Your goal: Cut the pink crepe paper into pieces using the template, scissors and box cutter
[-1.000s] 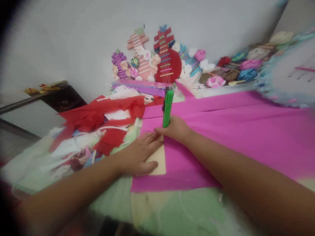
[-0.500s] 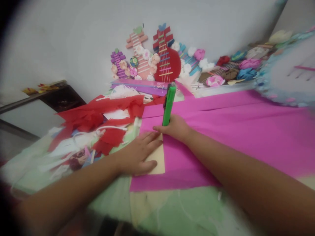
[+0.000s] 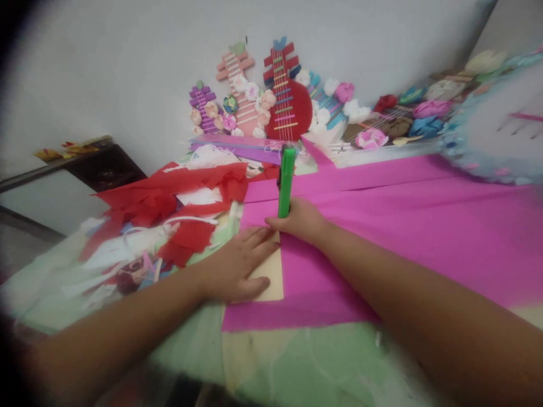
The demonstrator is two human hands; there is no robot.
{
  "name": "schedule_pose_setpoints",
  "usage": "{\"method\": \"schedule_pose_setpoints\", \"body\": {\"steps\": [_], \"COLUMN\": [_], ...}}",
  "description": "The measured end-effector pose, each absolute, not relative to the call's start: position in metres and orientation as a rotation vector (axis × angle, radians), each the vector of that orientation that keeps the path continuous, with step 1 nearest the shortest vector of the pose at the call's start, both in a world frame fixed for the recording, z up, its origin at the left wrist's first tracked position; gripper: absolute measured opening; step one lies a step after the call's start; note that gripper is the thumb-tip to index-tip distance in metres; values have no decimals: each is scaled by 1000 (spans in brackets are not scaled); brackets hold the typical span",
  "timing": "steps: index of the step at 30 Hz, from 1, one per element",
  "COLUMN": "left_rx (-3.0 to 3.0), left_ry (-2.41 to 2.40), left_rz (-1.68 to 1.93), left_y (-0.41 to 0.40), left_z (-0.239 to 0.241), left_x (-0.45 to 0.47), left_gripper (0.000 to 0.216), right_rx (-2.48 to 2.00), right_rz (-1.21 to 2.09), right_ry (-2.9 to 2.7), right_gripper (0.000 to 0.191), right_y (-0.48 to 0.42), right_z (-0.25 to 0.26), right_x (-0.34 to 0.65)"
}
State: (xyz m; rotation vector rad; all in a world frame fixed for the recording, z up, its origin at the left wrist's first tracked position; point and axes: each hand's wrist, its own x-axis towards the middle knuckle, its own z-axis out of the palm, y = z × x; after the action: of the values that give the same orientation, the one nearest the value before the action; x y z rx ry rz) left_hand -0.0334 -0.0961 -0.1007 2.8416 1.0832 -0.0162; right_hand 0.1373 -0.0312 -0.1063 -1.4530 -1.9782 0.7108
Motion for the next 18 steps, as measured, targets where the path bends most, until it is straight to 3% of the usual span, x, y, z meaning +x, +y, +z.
{"method": "schedule_pose_setpoints", "body": {"steps": [18], "left_rx": [2843], "left_ry": [1100], "left_rz": [-59], "left_y": [-97], "left_z": [-98], "left_x": [-32], "left_gripper": [67], "right_rx": [-1354], "right_rz": [828], "right_ry": [-1944], "right_gripper": [41], "right_y": [-31], "right_z": [-105], "right_x": [141]}}
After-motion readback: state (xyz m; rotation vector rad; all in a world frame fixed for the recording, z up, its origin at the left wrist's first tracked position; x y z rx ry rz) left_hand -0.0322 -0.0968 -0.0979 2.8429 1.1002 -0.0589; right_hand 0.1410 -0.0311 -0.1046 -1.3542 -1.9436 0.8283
